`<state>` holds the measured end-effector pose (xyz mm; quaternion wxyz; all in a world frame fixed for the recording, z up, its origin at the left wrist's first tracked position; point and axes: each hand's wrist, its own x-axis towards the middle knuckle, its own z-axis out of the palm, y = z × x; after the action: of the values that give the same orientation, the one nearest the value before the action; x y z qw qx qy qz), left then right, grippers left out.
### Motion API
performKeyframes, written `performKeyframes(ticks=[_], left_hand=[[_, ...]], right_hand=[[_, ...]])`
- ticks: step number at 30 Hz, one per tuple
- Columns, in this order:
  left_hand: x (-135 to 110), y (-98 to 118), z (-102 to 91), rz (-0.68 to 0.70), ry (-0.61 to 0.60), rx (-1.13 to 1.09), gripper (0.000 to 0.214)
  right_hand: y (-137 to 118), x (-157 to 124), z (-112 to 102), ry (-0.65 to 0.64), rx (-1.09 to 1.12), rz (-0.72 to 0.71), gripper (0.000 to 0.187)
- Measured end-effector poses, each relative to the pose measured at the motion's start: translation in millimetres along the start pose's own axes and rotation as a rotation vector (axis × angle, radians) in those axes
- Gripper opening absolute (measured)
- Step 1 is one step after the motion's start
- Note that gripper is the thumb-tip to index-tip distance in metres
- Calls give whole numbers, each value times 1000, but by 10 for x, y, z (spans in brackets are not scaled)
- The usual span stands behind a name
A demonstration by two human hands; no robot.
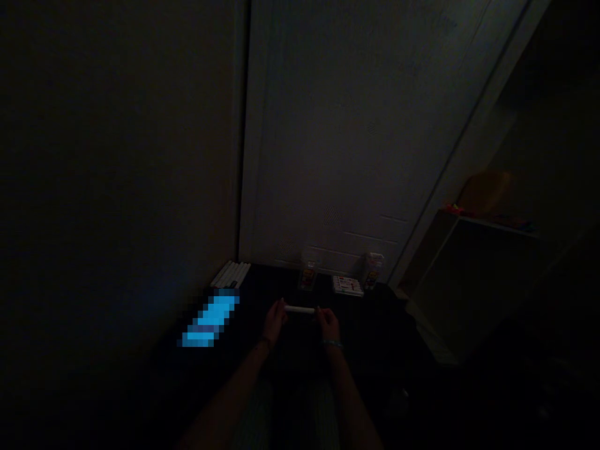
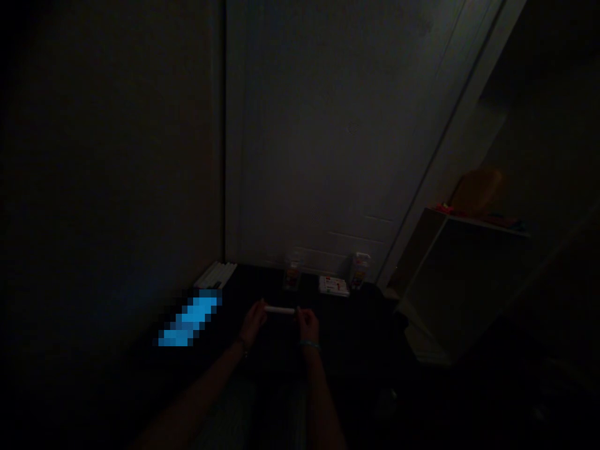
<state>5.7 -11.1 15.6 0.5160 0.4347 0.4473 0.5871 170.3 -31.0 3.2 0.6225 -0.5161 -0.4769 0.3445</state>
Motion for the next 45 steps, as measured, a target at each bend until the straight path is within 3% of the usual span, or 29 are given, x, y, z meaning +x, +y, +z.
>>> performKeyframes(ticks=[11, 27, 45], left_hand=[[35, -75, -18, 179, -2, 108, 40], [-44, 19, 7, 95, 30, 159, 44], [-5, -29, 3, 151, 2, 205, 41]], right_hand=[[-25, 5, -3, -71, 81, -5, 36], [-7, 11, -8, -26, 55, 4, 37], [5, 14, -15, -48, 101, -14, 32]])
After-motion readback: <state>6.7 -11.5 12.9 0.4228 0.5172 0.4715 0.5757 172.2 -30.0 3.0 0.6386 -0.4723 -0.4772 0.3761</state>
